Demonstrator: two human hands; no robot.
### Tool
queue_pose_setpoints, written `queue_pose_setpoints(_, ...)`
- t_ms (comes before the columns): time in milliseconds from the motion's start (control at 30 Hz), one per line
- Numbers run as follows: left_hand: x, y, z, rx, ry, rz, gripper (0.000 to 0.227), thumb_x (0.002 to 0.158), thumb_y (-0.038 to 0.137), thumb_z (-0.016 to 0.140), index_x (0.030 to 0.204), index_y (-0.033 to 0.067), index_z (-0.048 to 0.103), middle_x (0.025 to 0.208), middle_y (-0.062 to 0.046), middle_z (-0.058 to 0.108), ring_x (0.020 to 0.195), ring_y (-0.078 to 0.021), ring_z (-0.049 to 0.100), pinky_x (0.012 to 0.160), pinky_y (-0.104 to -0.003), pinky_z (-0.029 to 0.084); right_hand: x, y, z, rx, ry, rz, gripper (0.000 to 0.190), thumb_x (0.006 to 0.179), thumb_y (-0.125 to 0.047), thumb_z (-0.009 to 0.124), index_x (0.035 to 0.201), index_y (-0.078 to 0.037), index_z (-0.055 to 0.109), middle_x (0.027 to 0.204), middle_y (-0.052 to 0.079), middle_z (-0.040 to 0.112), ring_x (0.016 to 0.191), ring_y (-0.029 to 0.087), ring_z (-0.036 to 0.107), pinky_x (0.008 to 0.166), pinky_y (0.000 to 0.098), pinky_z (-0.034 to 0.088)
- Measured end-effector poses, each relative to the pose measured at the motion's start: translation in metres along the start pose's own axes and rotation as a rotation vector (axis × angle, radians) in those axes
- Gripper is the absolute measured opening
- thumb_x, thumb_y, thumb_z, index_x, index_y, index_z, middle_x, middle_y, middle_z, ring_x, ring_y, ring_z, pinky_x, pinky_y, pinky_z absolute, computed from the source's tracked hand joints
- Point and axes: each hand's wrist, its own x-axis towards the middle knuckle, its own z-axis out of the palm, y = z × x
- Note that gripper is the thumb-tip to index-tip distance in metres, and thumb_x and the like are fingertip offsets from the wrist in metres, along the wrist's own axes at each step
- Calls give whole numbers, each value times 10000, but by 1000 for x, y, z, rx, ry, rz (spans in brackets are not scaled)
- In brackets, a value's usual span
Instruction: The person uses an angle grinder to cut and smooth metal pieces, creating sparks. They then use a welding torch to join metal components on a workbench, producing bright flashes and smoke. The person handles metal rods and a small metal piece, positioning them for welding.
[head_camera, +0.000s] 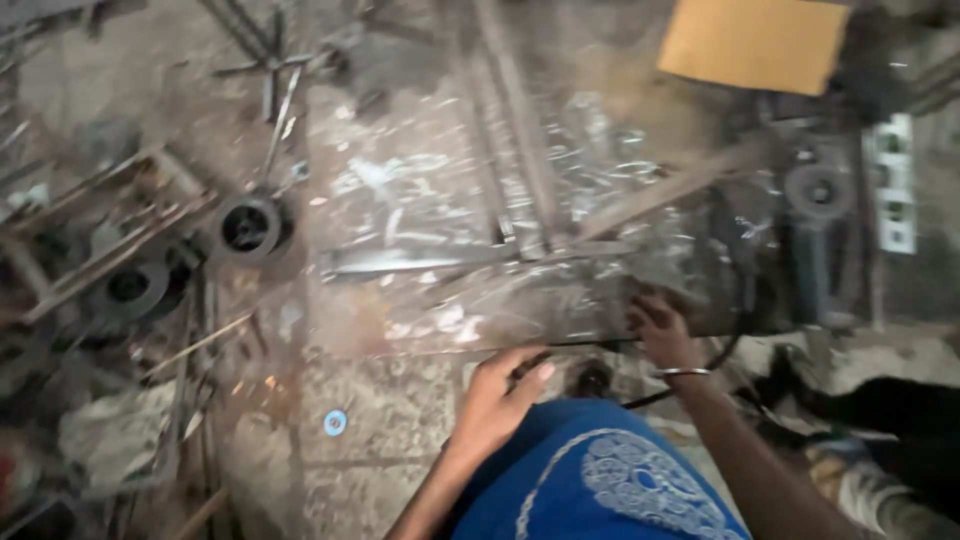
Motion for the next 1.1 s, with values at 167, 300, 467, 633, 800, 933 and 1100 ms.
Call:
queue_pose_setpoints(167,2,13,20,25,-2,-171,359,931,308,701,1200,75,748,927,-77,784,816,-145,663,741,-303,549,-15,-15,-13,-10,-94,-32,255,972,-180,655,1161,-17,704,963,67,755,829,164,703,748,334,569)
queue_pose_setpoints(300,-1,3,18,-122,80,-159,345,957,307,659,1155,35,737,932,-17,761,834,-101,657,772,-269,535,-21,-26,-19,-267,-117,-91,261,1024,-203,695,1130,34,708,905,68,661,827,111,571,721,313,490)
queue_pose_setpoints(467,-10,-25,10,-191,260,-159,372,1003,331,639,1063,-22,739,859,-38,724,810,-116,641,772,-284,515,-32,-33,-12,-282,-175,32,277,978,-210,693,1149,8,691,867,45,696,778,112,600,680,302,497)
queue_pose_setpoints(633,0,-87,-15,-746,574,-312,312,986,309,654,1060,10,709,790,-57,666,729,-187,626,726,-345,515,-67,-153,34,-613,-363,123,291,1005,-253,712,1113,14,757,851,101,730,767,155,636,699,313,531)
queue_pose_setpoints(800,16,-147,-40,-983,728,-278,280,988,287,631,1069,27,695,840,-57,661,701,-193,600,683,-371,512,-96,-250,101,-468,-576,-96,285,950,-159,692,1191,-12,731,984,56,772,887,103,672,786,271,555)
queue_pose_setpoints(933,38,-186,-40,-1089,664,-388,280,995,286,589,1085,30,659,864,-43,663,728,-182,614,690,-371,521,-102,-317,152,-290,-590,-308,311,967,-136,658,1246,0,684,1096,46,757,981,107,701,865,272,574)
queue_pose_setpoints(1100,59,-230,-28,-1208,449,-390,308,1004,319,646,1076,21,665,860,-64,665,725,-189,591,690,-361,496,-48,-351,210,-337,-291,-348,331,984,-219,685,1253,-27,669,994,47,721,883,118,670,783,280,557)
